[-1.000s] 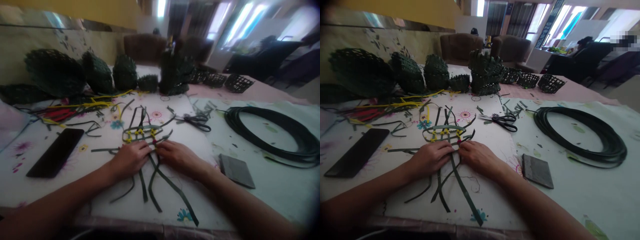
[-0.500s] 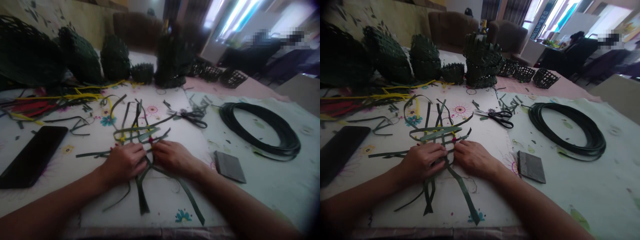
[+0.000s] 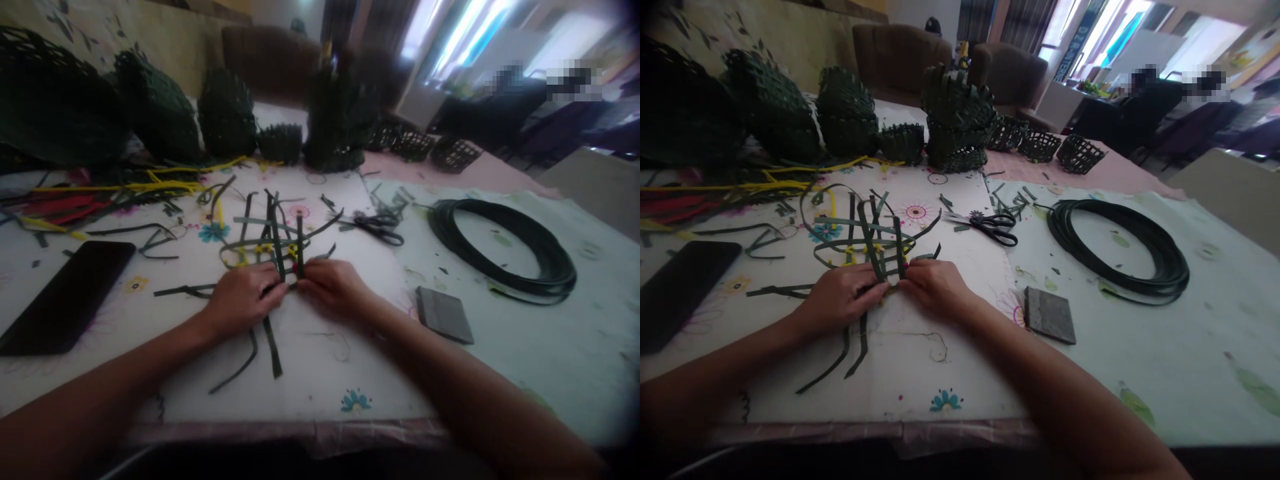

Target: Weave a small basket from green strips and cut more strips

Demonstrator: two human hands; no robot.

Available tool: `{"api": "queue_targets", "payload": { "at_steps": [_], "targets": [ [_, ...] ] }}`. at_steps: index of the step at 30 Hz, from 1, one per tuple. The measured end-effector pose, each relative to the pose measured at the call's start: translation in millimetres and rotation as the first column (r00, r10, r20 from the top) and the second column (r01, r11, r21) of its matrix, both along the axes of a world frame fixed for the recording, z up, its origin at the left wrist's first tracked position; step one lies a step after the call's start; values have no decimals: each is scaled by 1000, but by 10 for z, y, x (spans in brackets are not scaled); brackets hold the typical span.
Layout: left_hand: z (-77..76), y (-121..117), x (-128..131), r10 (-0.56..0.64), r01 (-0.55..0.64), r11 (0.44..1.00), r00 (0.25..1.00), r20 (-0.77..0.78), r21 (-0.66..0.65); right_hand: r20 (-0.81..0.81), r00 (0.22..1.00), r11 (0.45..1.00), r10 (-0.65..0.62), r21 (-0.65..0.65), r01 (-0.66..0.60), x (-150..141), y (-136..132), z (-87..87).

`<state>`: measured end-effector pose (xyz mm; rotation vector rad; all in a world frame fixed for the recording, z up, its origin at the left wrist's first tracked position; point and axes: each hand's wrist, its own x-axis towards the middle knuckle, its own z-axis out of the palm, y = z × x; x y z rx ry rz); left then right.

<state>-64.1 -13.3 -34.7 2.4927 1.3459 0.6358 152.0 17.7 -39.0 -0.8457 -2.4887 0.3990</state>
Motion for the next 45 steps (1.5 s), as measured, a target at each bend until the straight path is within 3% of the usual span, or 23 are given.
{"api": "queue_targets", "payload": {
  "at_steps": [4,11,17,30,38,45],
  "targets": [
    [48,1,12,50,-48,996,999,16,-80,31,991,984,-128,-124,131,-32,-24,85],
    [153,68,37,149,-151,970,988,-29,-192,-113,975,934,-193,-325,147,-83,9,101],
    [199,254,63,180,-178,925,983,-26,-335,-127,956,900,-266,-389,199,-195,104,50],
    [151,305,87,149,-178,970,974,-173,-168,82,941,930,-329,-146,338,-331,56,-38],
    [103,275,125,92,-136,985,939,-331,-110,389,847,918,-363,-6,396,-389,4,22],
    [44,225,155,106,-140,986,941,-321,-85,465,803,912,-373,26,409,-428,-34,65]
  ]
}}
